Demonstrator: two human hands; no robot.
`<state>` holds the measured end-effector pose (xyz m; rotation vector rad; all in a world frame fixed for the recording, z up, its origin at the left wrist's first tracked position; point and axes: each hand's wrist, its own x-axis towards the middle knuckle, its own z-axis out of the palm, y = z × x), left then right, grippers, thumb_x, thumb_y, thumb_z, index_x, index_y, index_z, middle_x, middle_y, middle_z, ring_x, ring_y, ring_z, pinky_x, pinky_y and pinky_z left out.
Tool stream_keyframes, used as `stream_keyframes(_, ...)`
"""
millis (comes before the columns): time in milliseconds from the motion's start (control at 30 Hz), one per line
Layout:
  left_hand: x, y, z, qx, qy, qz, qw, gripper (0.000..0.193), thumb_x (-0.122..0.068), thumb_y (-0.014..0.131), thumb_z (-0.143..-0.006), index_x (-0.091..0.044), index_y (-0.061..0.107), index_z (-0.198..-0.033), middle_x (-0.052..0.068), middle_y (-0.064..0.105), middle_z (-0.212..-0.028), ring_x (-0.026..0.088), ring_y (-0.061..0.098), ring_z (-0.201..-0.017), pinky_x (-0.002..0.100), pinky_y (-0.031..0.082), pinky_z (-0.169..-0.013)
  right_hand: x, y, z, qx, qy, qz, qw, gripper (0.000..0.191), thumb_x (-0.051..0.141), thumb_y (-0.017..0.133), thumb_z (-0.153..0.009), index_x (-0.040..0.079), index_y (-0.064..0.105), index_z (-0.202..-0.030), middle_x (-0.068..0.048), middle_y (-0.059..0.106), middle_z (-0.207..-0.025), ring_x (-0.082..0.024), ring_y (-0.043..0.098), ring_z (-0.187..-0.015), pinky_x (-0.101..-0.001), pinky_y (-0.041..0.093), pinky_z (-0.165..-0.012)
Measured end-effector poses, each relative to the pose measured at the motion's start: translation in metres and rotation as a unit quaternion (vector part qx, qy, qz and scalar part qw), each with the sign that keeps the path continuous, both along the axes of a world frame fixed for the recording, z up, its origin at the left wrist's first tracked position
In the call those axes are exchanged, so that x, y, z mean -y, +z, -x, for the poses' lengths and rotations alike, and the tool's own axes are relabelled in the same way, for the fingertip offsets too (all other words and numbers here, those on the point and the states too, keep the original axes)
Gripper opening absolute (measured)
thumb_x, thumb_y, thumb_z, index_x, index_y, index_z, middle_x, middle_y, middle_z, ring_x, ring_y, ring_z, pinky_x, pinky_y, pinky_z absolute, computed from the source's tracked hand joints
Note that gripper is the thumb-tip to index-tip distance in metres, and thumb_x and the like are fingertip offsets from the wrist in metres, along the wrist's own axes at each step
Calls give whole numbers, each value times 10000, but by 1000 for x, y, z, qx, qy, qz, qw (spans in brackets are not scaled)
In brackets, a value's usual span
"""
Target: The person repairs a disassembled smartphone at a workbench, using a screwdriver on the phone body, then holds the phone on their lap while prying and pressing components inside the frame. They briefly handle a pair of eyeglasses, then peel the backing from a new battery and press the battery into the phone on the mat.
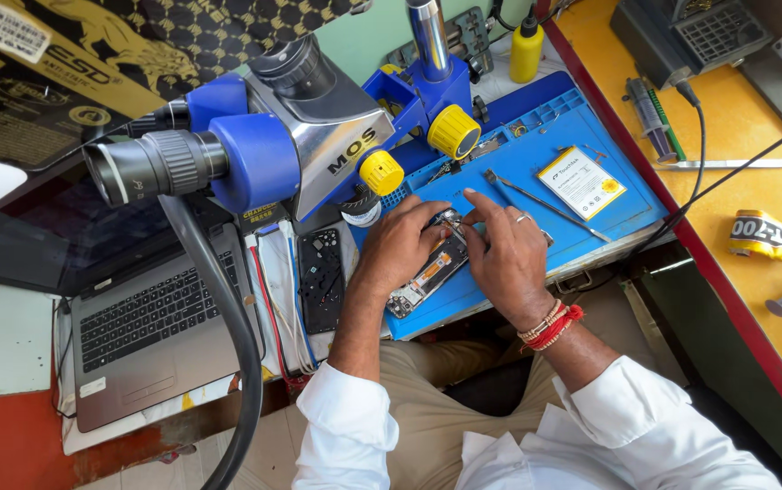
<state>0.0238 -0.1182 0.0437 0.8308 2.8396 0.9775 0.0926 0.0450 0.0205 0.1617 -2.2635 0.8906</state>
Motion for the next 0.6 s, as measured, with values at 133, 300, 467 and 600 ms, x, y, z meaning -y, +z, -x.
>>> stream_keyframes(133,5,-6,-3,-44,-7,10,999,376,-180,796,-839,-84,721,-1195,114,662,-1047,330,687,-971,433,549,-807,3,0,3,61,7,34,998,534,4,775,-845,64,604,-1348,6,727,-931,-205,597,-718,-380,498,-675)
stream_keyframes(300,6,-12,-1,-103,-31,-98,989,235,-81,770,-876,-51,738,-1107,88,677,-1014,291,698,-938,403,562,-804,4,5,7,65,5,20,998,525,7,777,-838,92,625,-1333,5,724,-919,-216,617,-750,-381,505,-678)
stream_keyframes(467,2,-13,-1,-182,-46,-95,978,71,-51,769,-885,-31,742,-948,64,701,-924,254,701,-871,387,564,-757,0,9,-4,13,5,36,999,515,28,809,-817,69,623,-1296,-86,712,-1013,-230,635,-788,-379,513,-722)
stream_keyframes(600,3,-15,-9,-256,-67,-59,962,112,-32,782,-847,-25,753,-954,66,689,-907,250,681,-828,383,561,-722,-13,-7,-39,-40,-15,53,998,419,4,831,-861,31,635,-1229,-127,700,-1001,-250,643,-780,-373,514,-700)
